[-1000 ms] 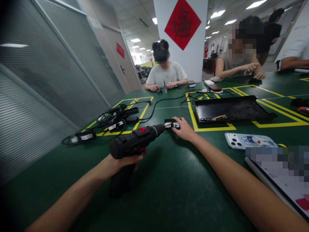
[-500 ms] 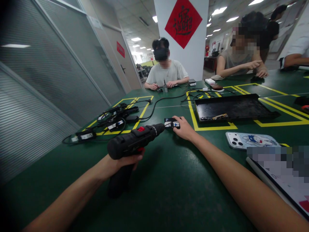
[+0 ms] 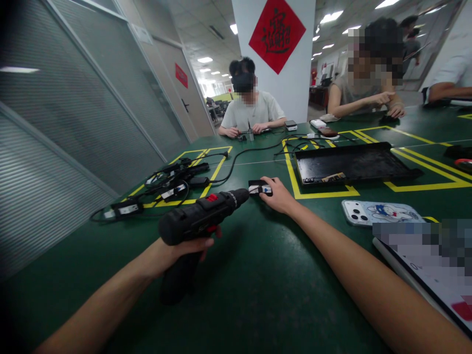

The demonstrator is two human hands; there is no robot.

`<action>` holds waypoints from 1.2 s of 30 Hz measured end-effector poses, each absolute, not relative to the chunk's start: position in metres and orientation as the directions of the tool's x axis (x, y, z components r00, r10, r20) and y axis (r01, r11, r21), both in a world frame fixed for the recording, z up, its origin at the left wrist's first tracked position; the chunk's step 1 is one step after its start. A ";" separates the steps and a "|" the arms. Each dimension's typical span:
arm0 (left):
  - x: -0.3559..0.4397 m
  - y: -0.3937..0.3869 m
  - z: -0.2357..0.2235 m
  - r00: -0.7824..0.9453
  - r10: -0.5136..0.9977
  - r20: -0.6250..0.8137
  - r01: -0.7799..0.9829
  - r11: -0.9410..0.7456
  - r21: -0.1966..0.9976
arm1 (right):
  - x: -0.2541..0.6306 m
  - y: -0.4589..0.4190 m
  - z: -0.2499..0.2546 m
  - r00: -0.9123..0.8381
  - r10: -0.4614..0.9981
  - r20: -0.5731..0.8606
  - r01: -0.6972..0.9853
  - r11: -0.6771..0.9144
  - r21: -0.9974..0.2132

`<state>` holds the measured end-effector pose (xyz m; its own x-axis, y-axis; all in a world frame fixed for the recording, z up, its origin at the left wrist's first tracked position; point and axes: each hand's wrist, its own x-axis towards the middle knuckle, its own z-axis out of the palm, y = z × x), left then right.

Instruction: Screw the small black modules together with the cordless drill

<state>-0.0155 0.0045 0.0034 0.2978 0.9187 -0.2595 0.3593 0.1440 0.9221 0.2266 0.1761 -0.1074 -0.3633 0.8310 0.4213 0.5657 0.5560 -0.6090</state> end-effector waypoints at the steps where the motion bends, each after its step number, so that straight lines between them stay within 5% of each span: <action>1: -0.016 0.005 0.003 0.296 0.920 -0.256 0.355 0.142 0.924 | 0.227 0.176 -0.107 -0.362 0.832 0.421 0.567 0.555 -0.609; 36: -0.016 0.003 0.003 0.275 0.933 -0.233 0.365 0.123 0.923 | 0.227 0.178 -0.109 -0.364 0.825 0.433 0.563 0.565 -0.603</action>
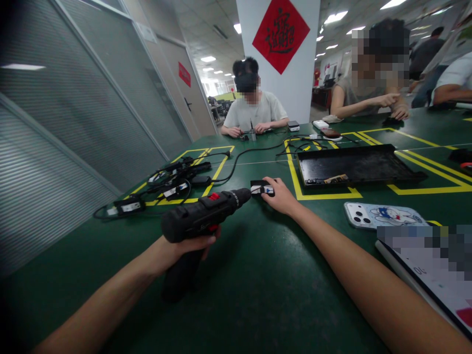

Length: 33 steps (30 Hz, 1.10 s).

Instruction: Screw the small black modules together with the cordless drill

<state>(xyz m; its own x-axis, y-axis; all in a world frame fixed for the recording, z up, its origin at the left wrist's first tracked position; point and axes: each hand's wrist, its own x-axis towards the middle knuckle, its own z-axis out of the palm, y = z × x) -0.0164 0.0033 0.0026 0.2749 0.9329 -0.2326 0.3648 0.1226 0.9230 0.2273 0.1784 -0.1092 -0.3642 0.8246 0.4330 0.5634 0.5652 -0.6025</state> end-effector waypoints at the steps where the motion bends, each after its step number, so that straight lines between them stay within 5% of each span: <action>1: -0.016 0.003 0.003 0.277 0.933 -0.230 0.370 0.117 0.922 | 0.227 0.178 -0.109 -0.365 0.824 0.433 0.563 0.566 -0.603; 33: -0.014 0.004 0.004 0.282 0.933 -0.226 0.411 0.095 0.907 | 0.227 0.177 -0.108 -0.361 0.831 0.424 0.566 0.557 -0.608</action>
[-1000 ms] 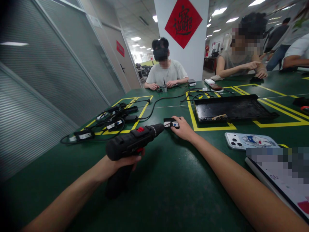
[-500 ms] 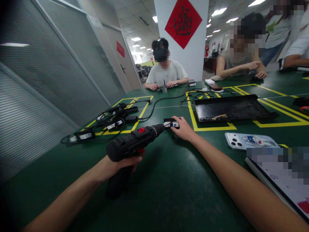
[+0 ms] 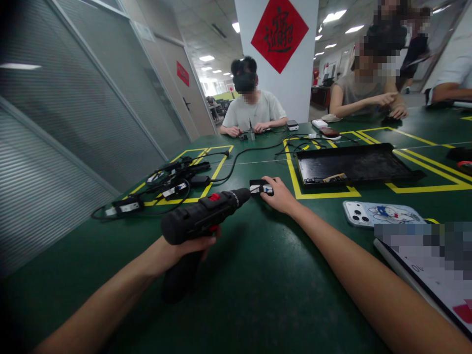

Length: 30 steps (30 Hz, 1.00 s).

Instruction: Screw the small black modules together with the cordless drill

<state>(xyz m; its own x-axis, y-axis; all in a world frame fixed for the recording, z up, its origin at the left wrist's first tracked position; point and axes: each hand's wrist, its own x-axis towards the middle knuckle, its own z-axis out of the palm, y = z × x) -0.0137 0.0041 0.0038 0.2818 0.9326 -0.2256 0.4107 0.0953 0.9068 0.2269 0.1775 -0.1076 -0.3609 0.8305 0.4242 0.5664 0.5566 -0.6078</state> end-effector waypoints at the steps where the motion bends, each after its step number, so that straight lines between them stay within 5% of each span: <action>1: -0.014 0.004 0.004 0.285 0.932 -0.224 0.401 0.096 0.911 | 0.227 0.177 -0.107 -0.360 0.831 0.424 0.567 0.556 -0.609; 30: -0.018 0.004 -0.001 0.273 0.931 -0.241 0.446 0.100 0.890 | 0.226 0.177 -0.108 -0.360 0.822 0.441 0.560 0.568 -0.603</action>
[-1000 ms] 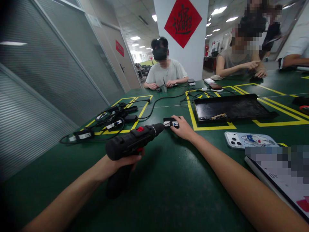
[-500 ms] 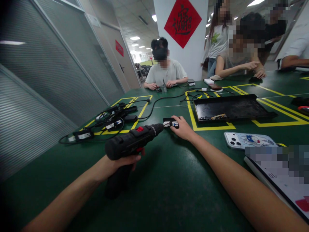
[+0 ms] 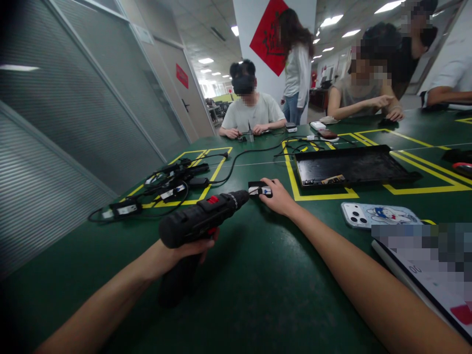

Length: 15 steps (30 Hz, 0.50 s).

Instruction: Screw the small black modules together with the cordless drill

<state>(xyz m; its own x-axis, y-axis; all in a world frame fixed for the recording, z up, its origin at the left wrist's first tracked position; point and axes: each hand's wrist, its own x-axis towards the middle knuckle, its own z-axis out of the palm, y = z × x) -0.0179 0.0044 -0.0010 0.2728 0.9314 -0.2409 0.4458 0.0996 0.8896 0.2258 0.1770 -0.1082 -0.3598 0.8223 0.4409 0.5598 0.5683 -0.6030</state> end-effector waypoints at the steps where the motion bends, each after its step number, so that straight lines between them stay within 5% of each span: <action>1: -0.018 0.004 -0.001 0.274 0.932 -0.238 0.437 0.099 0.894 | 0.226 0.177 -0.108 -0.360 0.823 0.440 0.560 0.567 -0.603; 15: -0.016 0.004 0.000 0.274 0.930 -0.246 0.411 0.118 0.904 | 0.226 0.178 -0.108 -0.363 0.820 0.443 0.562 0.571 -0.598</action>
<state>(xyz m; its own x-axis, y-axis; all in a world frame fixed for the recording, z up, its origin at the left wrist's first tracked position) -0.0161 0.0039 0.0003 0.2743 0.9296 -0.2462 0.4106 0.1183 0.9041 0.2260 0.1778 -0.1078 -0.3628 0.8200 0.4427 0.5624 0.5715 -0.5976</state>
